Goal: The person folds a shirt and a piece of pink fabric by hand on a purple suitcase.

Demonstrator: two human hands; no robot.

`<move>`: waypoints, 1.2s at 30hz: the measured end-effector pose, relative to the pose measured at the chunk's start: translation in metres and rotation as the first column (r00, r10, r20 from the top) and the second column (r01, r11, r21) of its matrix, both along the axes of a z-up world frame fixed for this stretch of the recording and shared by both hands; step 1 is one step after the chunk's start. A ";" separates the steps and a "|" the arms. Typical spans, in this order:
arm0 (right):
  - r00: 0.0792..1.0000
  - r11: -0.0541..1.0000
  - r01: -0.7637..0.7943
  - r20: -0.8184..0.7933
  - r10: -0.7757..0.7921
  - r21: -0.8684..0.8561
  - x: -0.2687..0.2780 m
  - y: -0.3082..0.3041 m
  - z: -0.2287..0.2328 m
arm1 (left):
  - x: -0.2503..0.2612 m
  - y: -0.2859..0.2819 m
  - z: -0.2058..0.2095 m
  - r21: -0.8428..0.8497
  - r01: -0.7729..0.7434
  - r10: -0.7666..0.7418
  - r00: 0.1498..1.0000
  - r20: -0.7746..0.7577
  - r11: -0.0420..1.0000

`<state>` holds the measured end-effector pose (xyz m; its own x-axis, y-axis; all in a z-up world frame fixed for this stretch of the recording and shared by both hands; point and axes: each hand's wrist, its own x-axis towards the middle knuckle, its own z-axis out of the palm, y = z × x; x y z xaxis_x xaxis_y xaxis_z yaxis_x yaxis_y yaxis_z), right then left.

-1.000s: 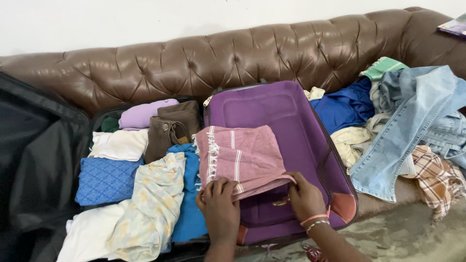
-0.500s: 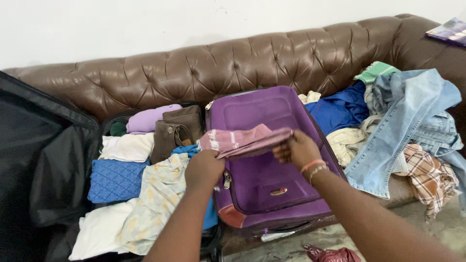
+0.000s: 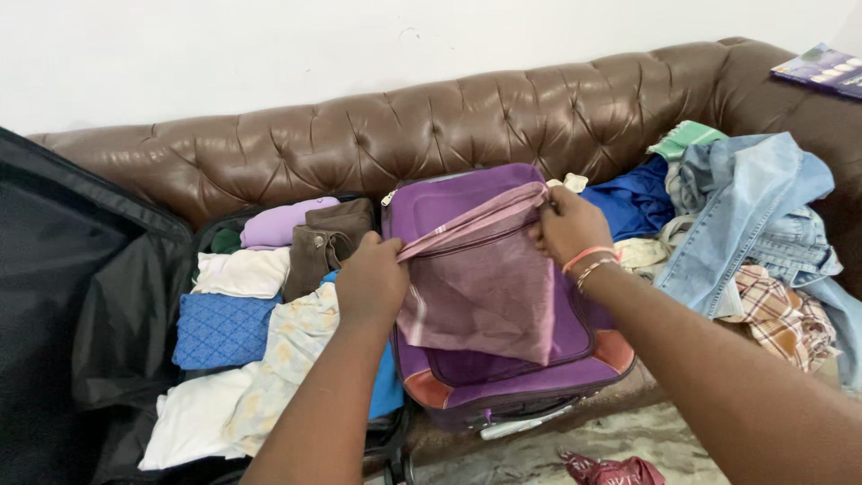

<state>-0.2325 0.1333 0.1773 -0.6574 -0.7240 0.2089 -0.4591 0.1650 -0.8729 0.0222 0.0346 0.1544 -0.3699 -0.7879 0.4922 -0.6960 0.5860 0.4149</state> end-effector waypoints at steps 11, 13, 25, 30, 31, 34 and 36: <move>0.828 0.888 -0.209 0.408 0.384 -0.410 -0.062 -0.061 -0.046 | -0.026 -0.029 0.020 0.273 -0.053 0.109 0.975 -0.193 0.960; 0.871 0.829 -0.200 0.293 0.395 -0.523 -0.058 -0.057 -0.040 | -0.028 -0.029 0.021 -0.029 0.033 -0.041 0.929 -0.367 0.999; 0.985 0.901 -0.057 -0.123 0.121 0.430 -0.055 0.014 -0.107 | -0.009 -0.007 -0.095 -0.016 0.041 -0.035 0.963 0.266 0.999; 0.797 0.764 -0.198 -0.353 0.490 0.614 -0.056 0.040 -0.157 | 0.001 0.006 -0.148 -0.104 0.153 -0.122 0.958 0.258 0.983; 0.763 0.836 -0.205 -0.452 0.463 0.509 -0.057 0.045 -0.163 | 0.003 0.009 -0.151 -0.117 0.165 -0.132 0.961 0.244 0.979; 0.697 0.933 -0.271 -0.621 0.359 0.235 -0.064 0.058 -0.169 | 0.010 0.015 -0.145 -0.171 0.261 -0.229 0.956 0.185 0.950; 0.722 0.936 -0.321 -0.601 0.342 0.147 -0.067 0.062 -0.169 | 0.014 0.015 -0.135 -0.154 0.351 -0.323 0.930 0.177 0.924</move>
